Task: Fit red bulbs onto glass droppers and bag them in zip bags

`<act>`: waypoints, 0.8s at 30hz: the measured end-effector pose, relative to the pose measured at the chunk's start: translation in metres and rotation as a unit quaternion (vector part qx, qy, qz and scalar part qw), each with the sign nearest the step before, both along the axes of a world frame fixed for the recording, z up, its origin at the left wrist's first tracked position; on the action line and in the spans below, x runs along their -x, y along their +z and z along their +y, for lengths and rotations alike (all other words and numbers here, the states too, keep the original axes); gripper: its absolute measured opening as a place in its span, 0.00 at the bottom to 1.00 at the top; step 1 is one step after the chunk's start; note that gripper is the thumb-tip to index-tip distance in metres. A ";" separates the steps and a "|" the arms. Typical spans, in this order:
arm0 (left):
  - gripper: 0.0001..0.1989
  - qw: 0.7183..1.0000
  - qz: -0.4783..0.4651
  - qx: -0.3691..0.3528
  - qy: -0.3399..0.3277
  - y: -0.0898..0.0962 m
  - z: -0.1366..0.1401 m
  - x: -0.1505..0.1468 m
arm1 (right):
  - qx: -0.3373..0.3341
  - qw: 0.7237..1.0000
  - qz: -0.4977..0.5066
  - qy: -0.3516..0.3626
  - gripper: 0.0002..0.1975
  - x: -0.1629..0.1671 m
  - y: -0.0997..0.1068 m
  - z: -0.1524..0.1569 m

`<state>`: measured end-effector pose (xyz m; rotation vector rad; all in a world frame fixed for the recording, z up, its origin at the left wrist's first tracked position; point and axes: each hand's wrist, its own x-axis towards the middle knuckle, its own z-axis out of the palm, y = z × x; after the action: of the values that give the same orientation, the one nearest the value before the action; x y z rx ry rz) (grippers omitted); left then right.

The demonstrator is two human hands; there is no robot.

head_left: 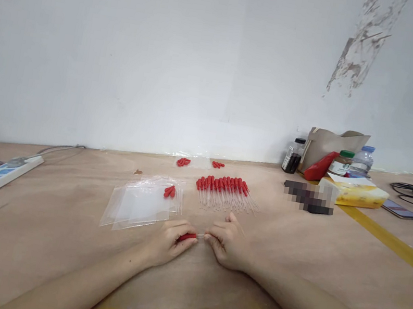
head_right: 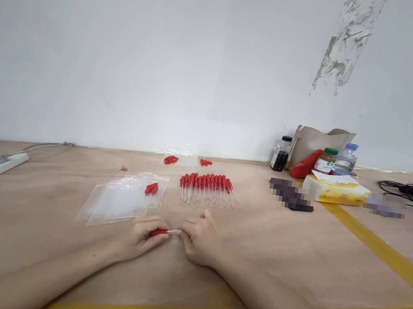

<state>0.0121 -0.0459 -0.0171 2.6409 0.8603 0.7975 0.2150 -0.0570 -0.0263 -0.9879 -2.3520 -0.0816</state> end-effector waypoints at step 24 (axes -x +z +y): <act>0.17 0.953 -0.033 -0.008 0.302 -0.007 0.062 0.068 | 0.133 0.956 0.121 -0.233 0.11 0.037 0.033 0.077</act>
<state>-0.0561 0.0162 -0.0237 2.3486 1.6833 1.0141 0.1780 0.0199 0.0065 -1.5762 -1.8992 0.1707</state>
